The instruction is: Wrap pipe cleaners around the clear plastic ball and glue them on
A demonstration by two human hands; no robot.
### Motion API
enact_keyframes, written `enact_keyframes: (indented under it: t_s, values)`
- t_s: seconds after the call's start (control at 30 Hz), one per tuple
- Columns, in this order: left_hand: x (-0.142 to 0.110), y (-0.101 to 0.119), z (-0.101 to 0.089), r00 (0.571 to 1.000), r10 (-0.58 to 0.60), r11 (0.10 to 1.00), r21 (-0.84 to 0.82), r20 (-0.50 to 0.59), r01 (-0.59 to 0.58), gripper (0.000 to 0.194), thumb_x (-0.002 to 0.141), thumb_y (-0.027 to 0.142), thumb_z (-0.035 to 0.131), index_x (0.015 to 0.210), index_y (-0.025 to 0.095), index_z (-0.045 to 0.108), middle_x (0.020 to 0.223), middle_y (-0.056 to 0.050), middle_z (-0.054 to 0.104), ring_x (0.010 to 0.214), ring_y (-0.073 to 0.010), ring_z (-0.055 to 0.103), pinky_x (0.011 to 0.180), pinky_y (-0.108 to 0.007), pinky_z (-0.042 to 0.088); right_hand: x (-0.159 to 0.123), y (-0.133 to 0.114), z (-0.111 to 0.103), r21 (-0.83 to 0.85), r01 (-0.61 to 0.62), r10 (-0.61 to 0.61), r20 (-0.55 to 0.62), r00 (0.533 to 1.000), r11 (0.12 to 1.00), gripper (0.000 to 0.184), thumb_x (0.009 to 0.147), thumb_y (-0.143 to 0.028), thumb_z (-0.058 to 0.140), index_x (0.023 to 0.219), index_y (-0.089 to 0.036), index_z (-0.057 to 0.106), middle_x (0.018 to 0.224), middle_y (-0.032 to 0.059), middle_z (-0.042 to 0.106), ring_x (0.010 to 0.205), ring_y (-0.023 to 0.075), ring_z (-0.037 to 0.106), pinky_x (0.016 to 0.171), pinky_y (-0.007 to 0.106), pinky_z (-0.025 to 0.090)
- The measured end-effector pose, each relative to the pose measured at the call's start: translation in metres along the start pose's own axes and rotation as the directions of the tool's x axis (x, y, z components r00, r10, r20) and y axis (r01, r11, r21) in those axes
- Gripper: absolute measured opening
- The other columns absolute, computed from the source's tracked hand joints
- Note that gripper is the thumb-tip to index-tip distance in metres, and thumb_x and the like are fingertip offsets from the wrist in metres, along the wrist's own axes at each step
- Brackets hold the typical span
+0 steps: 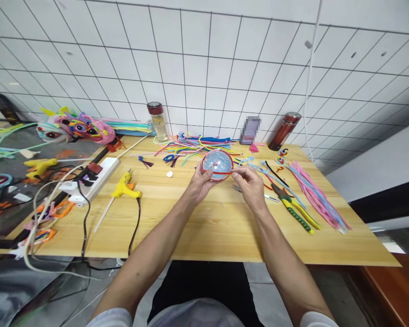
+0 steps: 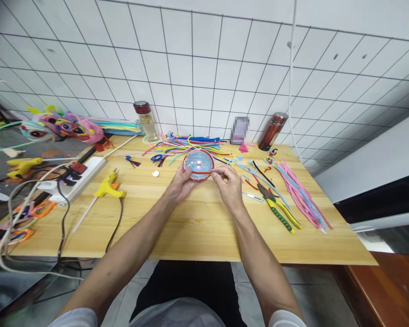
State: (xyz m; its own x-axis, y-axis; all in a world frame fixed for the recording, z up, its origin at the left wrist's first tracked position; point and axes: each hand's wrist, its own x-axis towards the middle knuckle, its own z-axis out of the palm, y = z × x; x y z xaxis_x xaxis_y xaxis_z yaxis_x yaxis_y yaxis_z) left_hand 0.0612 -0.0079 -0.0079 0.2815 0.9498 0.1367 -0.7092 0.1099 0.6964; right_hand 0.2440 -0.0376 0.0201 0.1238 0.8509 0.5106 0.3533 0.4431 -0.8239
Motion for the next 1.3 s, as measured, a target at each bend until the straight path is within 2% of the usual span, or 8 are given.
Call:
enact_keyframes:
  t_s: [0.23,0.43,0.53,0.7,0.93,1.1,1.2,1.3]
  values:
    - [-0.003,0.004,0.005,1.0,-0.016,1.0,0.006,-0.012,0.016,0.085,0.069,0.042,0.097,0.142,0.028,0.056,0.149,-0.012,0.062,0.134,-0.0335,0.064,0.114,-0.059,0.052,-0.001,0.004,0.005,0.034,-0.094,0.094,-0.015,0.995,0.995,0.016,0.085,-0.039,0.074,0.088,-0.025,0.079,0.088,0.0032,0.077,0.075,0.0185,0.064,0.074,0.034,0.051]
    - [-0.003,0.005,0.007,0.999,-0.031,1.0,-0.003,-0.017,0.031,0.088,0.067,0.046,0.098,0.142,0.029,0.056,0.146,-0.011,0.065,0.131,-0.0321,0.066,0.113,-0.058,0.053,-0.001,0.012,0.01,0.181,-0.161,0.166,-0.009,0.986,0.97,0.025,0.081,-0.047,0.08,0.092,-0.024,0.076,0.091,0.0035,0.08,0.081,0.0201,0.07,0.08,0.036,0.057]
    - [-0.004,0.007,0.007,0.999,-0.047,0.999,-0.005,-0.019,0.047,0.086,0.069,0.048,0.097,0.142,0.029,0.056,0.145,-0.011,0.065,0.13,-0.0317,0.066,0.111,-0.055,0.055,-0.001,0.013,0.011,0.242,-0.168,0.175,-0.009,0.985,0.956,0.03,0.079,-0.05,0.083,0.093,-0.024,0.074,0.092,0.0041,0.081,0.083,0.0212,0.073,0.082,0.038,0.059]
    - [-0.004,0.006,0.007,0.998,-0.057,0.998,-0.006,-0.018,0.057,0.084,0.071,0.049,0.095,0.143,0.028,0.056,0.149,-0.012,0.063,0.136,-0.0338,0.062,0.111,-0.055,0.054,-0.001,0.01,0.011,0.246,-0.153,0.166,-0.035,0.985,0.957,0.032,0.08,-0.051,0.083,0.092,-0.024,0.071,0.09,0.0035,0.078,0.081,0.0197,0.071,0.08,0.037,0.058]
    - [-0.002,0.004,0.003,0.998,-0.053,0.999,0.011,-0.02,0.053,0.081,0.07,0.052,0.095,0.138,0.027,0.058,0.151,-0.013,0.061,0.138,-0.0356,0.061,0.111,-0.056,0.054,-0.002,0.006,0.01,0.265,-0.153,0.177,-0.071,0.982,0.952,0.035,0.076,-0.05,0.084,0.091,-0.024,0.065,0.084,0.0003,0.07,0.075,0.0166,0.062,0.073,0.032,0.053]
    - [0.0,0.005,0.0,0.999,-0.051,0.998,0.024,-0.017,0.052,0.083,0.068,0.053,0.096,0.138,0.027,0.058,0.148,-0.012,0.062,0.135,-0.0346,0.062,0.109,-0.056,0.055,0.002,0.007,0.005,0.433,-0.142,0.187,-0.063,0.98,0.89,0.033,0.077,-0.045,0.079,0.077,-0.025,0.053,0.075,-0.003,0.058,0.066,0.0136,0.052,0.066,0.029,0.046]
    - [0.001,0.004,-0.001,0.998,-0.048,0.998,0.037,-0.028,0.049,0.083,0.067,0.053,0.097,0.137,0.026,0.059,0.146,-0.012,0.064,0.132,-0.0336,0.064,0.107,-0.054,0.057,0.005,0.007,0.002,0.523,-0.177,0.21,-0.005,0.978,0.834,0.03,0.081,-0.046,0.069,0.073,-0.025,0.049,0.071,-0.0025,0.052,0.062,0.0145,0.049,0.065,0.031,0.046]
    - [0.001,0.004,-0.001,0.999,-0.036,0.999,0.036,-0.026,0.037,0.083,0.068,0.051,0.096,0.137,0.026,0.059,0.146,-0.012,0.064,0.13,-0.0322,0.065,0.107,-0.054,0.057,0.006,0.007,-0.001,0.591,-0.229,0.245,0.054,0.968,0.773,0.027,0.078,-0.043,0.067,0.073,-0.025,0.047,0.072,-0.0019,0.049,0.063,0.0155,0.05,0.064,0.032,0.046]
